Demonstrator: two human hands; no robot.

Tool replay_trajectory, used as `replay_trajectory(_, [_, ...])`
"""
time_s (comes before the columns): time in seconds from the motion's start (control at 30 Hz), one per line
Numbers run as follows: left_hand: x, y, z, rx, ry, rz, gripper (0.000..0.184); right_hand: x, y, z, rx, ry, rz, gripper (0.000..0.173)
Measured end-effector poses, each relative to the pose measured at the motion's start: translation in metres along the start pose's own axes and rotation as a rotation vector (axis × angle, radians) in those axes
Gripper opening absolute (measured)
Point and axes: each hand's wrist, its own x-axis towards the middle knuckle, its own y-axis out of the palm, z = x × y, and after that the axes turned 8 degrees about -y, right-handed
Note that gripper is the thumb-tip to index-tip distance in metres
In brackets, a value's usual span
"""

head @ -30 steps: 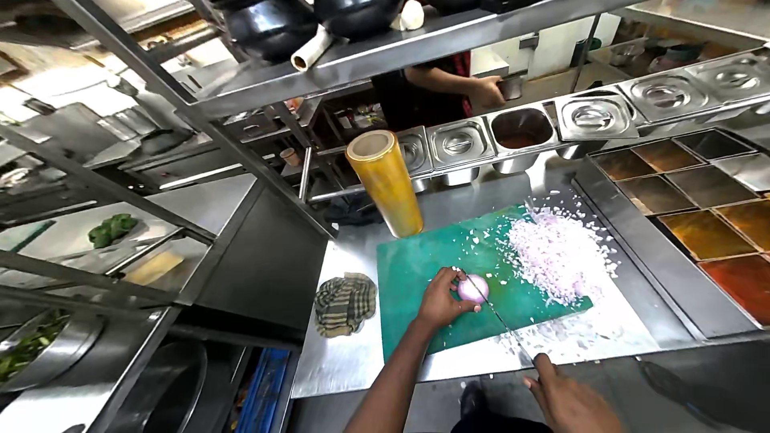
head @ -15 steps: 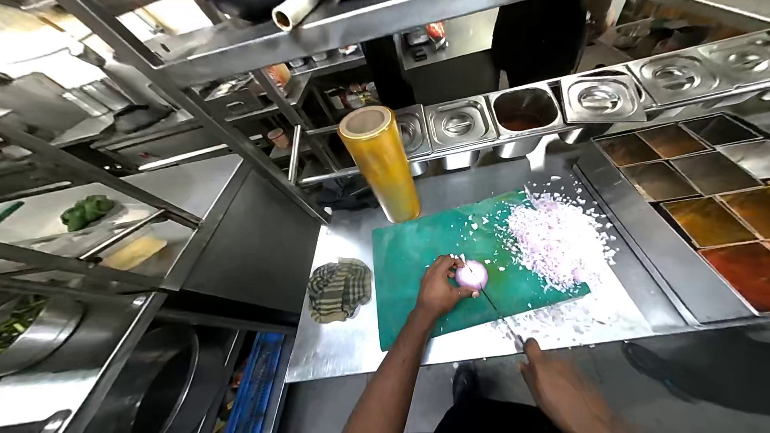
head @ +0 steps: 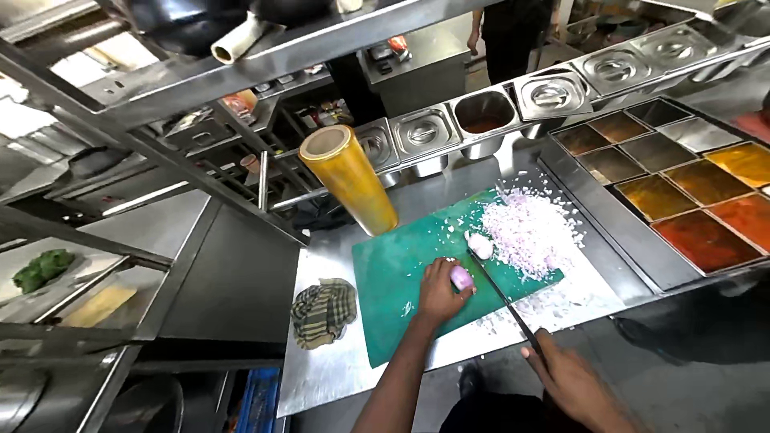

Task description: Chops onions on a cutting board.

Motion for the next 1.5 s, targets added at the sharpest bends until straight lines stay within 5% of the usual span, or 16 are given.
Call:
replay_trajectory(0.07, [0.000, -0.010, 0.005, -0.077, 0.032, -0.003, 0.074, 0.000, 0.002, 0.004, -0.078, 0.005, 0.013, 0.053])
replay_trajectory(0.23, [0.008, -0.027, 0.007, -0.191, 0.105, 0.108, 0.041, 0.001, 0.004, 0.012, -0.125, 0.002, 0.016, 0.051])
replay_trajectory(0.53, [0.018, -0.035, -0.005, -0.086, 0.119, 0.237, 0.045, -0.008, 0.010, 0.016, -0.260, -0.044, -0.089, 0.044])
replay_trajectory(0.8, [0.018, -0.036, -0.008, -0.049, 0.128, 0.222, 0.044, 0.035, -0.021, 0.052, -0.136, 0.012, 0.119, 0.043])
replay_trajectory(1.03, [0.016, -0.034, -0.004, -0.062, 0.122, 0.214, 0.043, -0.009, 0.030, 0.005, -0.166, 0.047, 0.064, 0.046])
replay_trajectory(1.3, [0.018, -0.034, -0.002, -0.086, 0.138, 0.218, 0.042, 0.029, -0.016, 0.057, -0.178, 0.018, 0.076, 0.041])
replay_trajectory(1.5, [0.017, -0.031, 0.000, -0.099, 0.157, 0.192, 0.043, 0.000, 0.031, 0.017, -0.175, 0.041, 0.062, 0.044])
